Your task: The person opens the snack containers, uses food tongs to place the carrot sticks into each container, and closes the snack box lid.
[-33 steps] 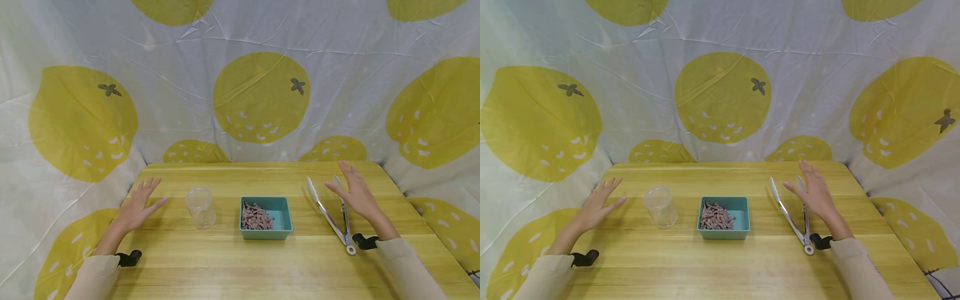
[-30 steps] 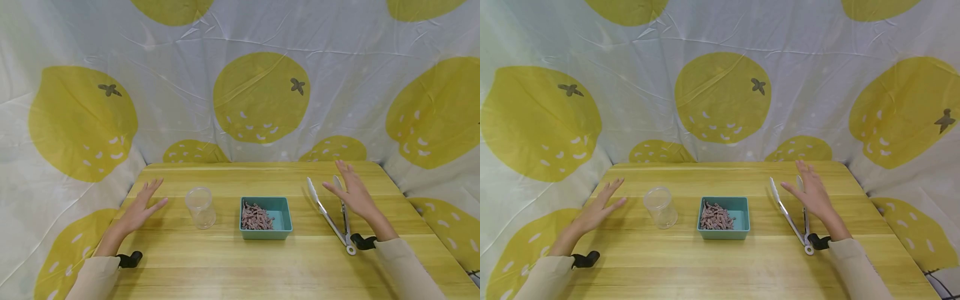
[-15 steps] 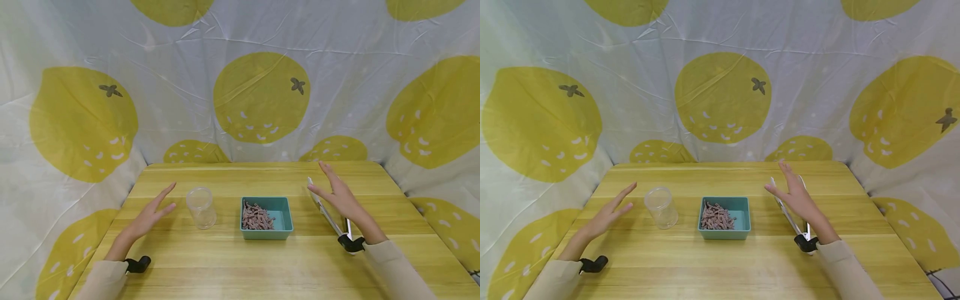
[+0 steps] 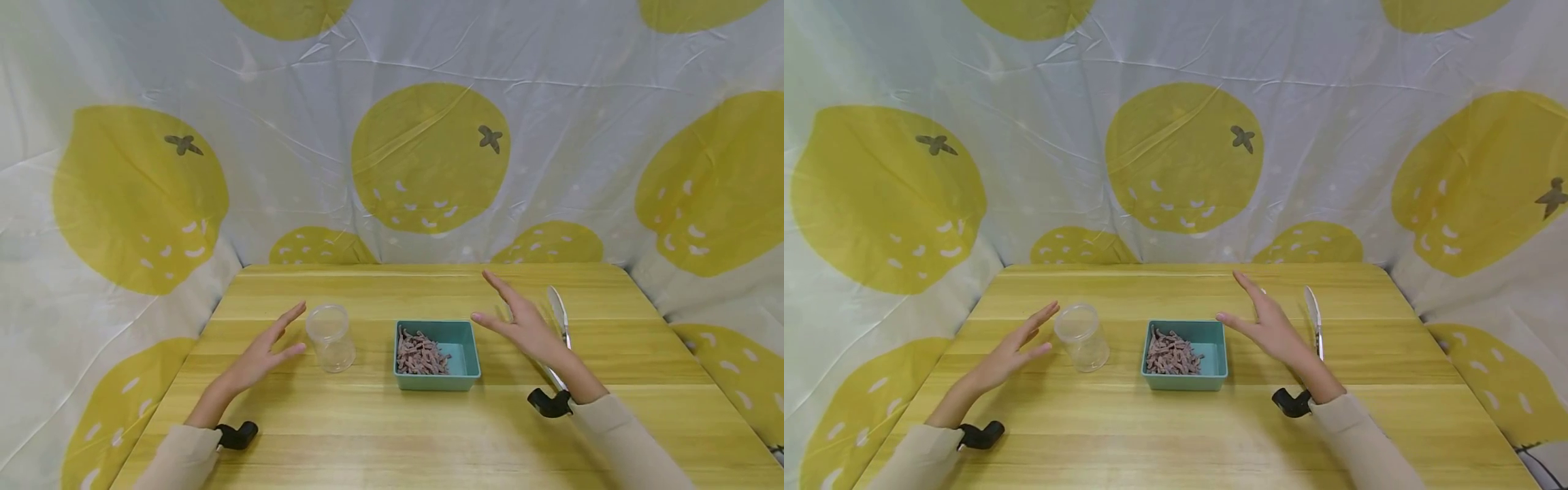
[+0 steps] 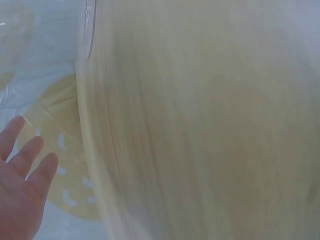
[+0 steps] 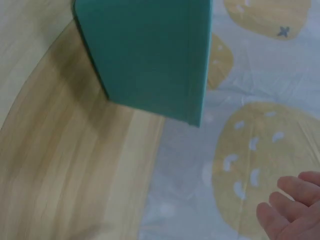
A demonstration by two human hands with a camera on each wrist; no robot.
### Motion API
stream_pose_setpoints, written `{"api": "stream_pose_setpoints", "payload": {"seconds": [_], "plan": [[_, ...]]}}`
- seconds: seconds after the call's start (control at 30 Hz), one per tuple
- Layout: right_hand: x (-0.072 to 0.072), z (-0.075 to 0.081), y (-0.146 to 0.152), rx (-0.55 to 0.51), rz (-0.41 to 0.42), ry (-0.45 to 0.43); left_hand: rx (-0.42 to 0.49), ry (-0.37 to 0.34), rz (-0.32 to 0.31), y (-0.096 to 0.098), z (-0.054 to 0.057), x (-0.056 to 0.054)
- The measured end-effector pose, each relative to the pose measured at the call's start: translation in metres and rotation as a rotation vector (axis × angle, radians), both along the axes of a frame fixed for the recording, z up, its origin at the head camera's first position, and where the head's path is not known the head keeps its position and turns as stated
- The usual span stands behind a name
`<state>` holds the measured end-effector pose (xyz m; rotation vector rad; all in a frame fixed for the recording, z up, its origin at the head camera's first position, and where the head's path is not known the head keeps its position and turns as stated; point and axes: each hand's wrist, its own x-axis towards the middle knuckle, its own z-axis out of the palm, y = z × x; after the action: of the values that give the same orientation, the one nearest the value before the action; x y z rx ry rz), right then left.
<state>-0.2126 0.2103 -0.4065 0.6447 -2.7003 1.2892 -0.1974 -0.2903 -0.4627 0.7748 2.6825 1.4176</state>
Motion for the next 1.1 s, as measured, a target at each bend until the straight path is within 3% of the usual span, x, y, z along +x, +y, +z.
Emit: {"api": "stream_pose_setpoints", "payload": {"seconds": [0.43,0.87,1.1], "plan": [[0.002,-0.003,-0.031,-0.137,0.120,-0.041,0.093,-0.064,-0.030,0.016,0.000,0.003],[0.002,-0.010,-0.050,-0.238,0.202,-0.049,0.165,-0.076,-0.055,0.031,-0.005,-0.004],[0.007,-0.010,-0.059,-0.290,0.250,-0.108,0.221,-0.080,-0.063,0.039,-0.004,-0.005]]}}
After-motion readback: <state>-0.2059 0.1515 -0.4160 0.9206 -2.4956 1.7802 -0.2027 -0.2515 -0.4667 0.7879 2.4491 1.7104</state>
